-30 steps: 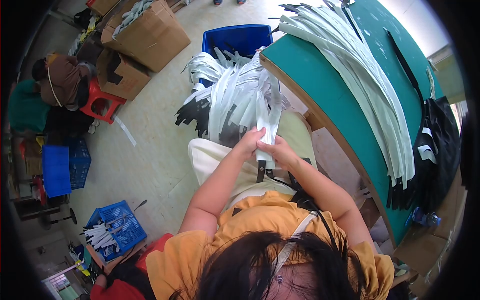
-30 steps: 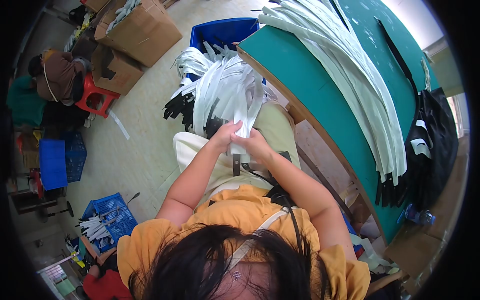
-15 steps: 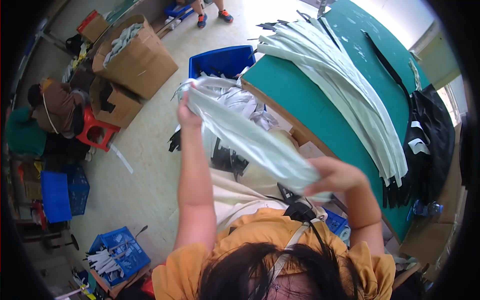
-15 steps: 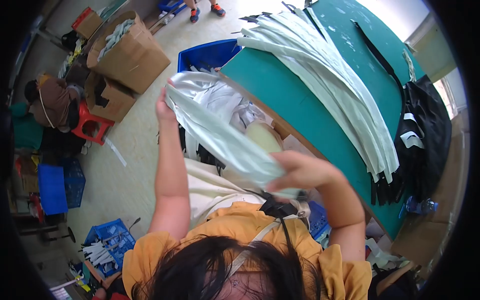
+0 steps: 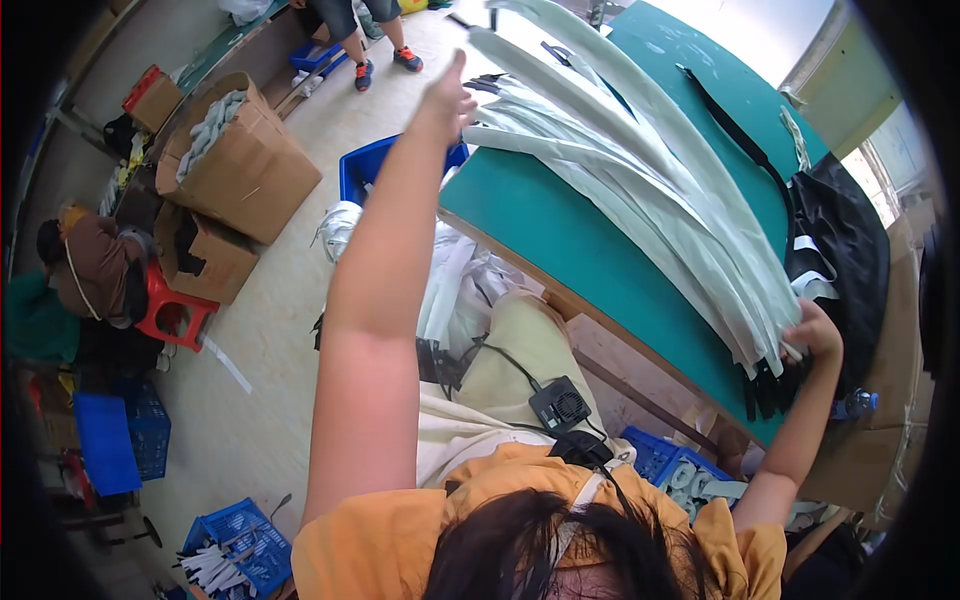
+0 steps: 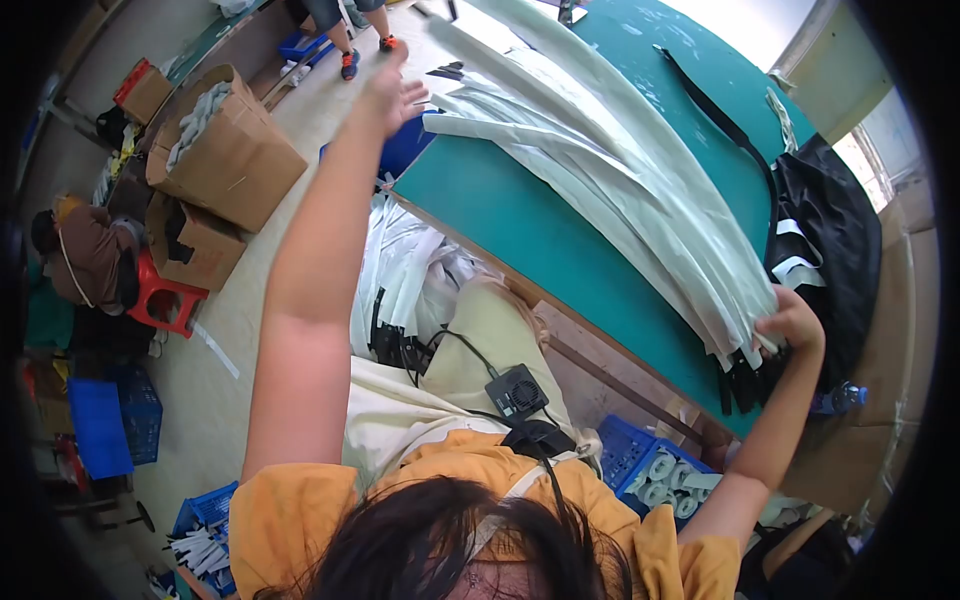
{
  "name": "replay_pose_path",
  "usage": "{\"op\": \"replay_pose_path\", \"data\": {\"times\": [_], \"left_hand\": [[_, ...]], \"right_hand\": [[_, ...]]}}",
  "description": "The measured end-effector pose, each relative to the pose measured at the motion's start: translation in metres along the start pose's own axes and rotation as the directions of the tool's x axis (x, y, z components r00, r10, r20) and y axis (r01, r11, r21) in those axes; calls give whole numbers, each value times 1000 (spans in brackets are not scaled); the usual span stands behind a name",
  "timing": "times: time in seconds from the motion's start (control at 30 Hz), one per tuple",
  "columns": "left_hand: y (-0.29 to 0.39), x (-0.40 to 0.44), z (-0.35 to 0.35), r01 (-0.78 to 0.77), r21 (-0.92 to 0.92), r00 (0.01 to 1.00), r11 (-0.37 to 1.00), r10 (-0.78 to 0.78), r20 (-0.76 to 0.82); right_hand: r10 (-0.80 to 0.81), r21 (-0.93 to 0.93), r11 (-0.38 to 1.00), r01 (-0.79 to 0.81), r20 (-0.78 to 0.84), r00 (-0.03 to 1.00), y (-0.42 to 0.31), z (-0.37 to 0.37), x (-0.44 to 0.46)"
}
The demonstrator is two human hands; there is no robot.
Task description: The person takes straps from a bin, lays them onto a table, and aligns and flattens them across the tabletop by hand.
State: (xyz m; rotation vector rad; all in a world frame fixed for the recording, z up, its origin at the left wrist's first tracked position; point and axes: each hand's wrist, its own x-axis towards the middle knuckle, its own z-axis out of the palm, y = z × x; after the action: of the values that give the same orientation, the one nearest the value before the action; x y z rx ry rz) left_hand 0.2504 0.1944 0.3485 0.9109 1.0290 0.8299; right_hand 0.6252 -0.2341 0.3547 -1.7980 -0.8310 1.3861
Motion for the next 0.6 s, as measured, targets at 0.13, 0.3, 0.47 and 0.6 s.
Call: {"op": "replay_pose_path", "data": {"times": [0.13,0.3,0.47,0.6], "left_hand": [[-101,-10,-15,-247,300,963,921,199,184],[-178,-65,-110,-374,445,918,814,394,50],[-275,-72,-198,203,847,966,492,43,-256],[-313,-79,-196,403,877,915,260,-104,-390]], "right_hand": [[224,-114,966,-231,-74,972,26,-13,56],[79,-390,907,-161,-217,973,48,-55,64],[-412,-857,264,-442,-514,752,10,14,44],[-716,-759,601,251,-372,590,-10,100,70]]}}
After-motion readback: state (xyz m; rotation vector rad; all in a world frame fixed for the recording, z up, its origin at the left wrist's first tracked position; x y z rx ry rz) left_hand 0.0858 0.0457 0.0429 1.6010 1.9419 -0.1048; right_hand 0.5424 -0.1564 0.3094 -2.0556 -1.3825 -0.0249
